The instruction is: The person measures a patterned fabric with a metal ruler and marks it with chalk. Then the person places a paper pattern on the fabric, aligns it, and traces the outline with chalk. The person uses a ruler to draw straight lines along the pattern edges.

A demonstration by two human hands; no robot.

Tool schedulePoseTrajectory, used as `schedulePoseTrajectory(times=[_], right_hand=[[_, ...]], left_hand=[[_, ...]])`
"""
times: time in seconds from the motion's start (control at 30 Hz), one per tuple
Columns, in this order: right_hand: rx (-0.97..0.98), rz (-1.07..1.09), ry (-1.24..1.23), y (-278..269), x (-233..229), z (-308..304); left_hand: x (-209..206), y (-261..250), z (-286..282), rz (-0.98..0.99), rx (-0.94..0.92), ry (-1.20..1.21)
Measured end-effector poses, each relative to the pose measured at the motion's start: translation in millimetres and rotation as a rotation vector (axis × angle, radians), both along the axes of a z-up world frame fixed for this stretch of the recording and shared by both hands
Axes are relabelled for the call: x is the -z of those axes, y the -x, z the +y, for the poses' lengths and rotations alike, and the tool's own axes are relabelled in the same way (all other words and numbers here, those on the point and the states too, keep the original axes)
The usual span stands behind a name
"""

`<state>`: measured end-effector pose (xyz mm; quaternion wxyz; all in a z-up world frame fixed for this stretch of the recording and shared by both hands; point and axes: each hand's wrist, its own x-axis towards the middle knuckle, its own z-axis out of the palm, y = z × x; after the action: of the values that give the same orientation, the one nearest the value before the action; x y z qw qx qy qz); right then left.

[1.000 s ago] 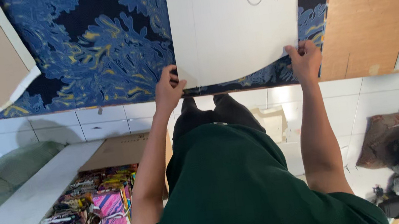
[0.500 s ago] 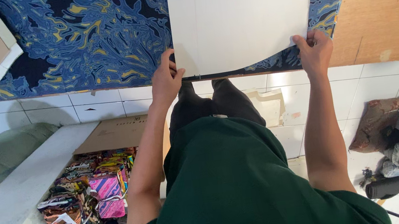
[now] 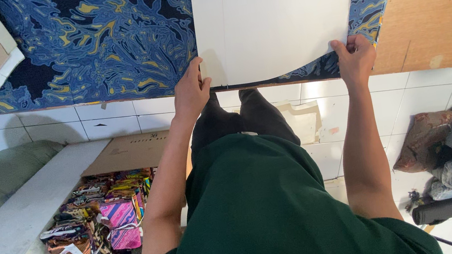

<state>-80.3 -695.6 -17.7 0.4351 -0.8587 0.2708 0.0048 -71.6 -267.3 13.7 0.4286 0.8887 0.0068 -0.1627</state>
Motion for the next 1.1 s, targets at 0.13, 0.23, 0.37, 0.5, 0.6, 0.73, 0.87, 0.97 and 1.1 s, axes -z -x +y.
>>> schedulePoseTrajectory(times=[0.13, 0.23, 0.37, 0.5, 0.6, 0.73, 0.87, 0.97, 1.1], right_hand=[[-0.007, -0.037, 0.044, 1, 8, -2], [-0.046, -0.092, 0.150, 3, 12, -3], [0.017, -0.046, 0.043, 3, 11, -4], [0.019, -0.017, 0.065, 0, 7, -4], [0.039, -0.003, 0.065, -2, 5, -3], [0.032, -0.014, 0.051, -1, 9, -5], [0.017, -0.046, 0.093, 2, 17, -8], [-0.001, -0.089, 0.170, 3, 20, -8], [0.011, -0.124, 0.207, 2, 13, -2]], left_hand=[[-1, -2, 0, -0.006, 0.045, -0.043], [0, -3, 0, -0.061, 0.083, -0.085], [2, -3, 0, -0.051, 0.082, -0.091], [2, -3, -1, -0.021, 0.055, -0.068], [1, -4, -1, -0.021, 0.052, -0.066], [2, -3, -1, -0.023, 0.056, -0.063], [5, -3, 1, -0.009, 0.063, -0.051], [6, -4, 2, -0.003, 0.061, -0.052], [5, -4, 3, -0.029, 0.058, -0.058]])
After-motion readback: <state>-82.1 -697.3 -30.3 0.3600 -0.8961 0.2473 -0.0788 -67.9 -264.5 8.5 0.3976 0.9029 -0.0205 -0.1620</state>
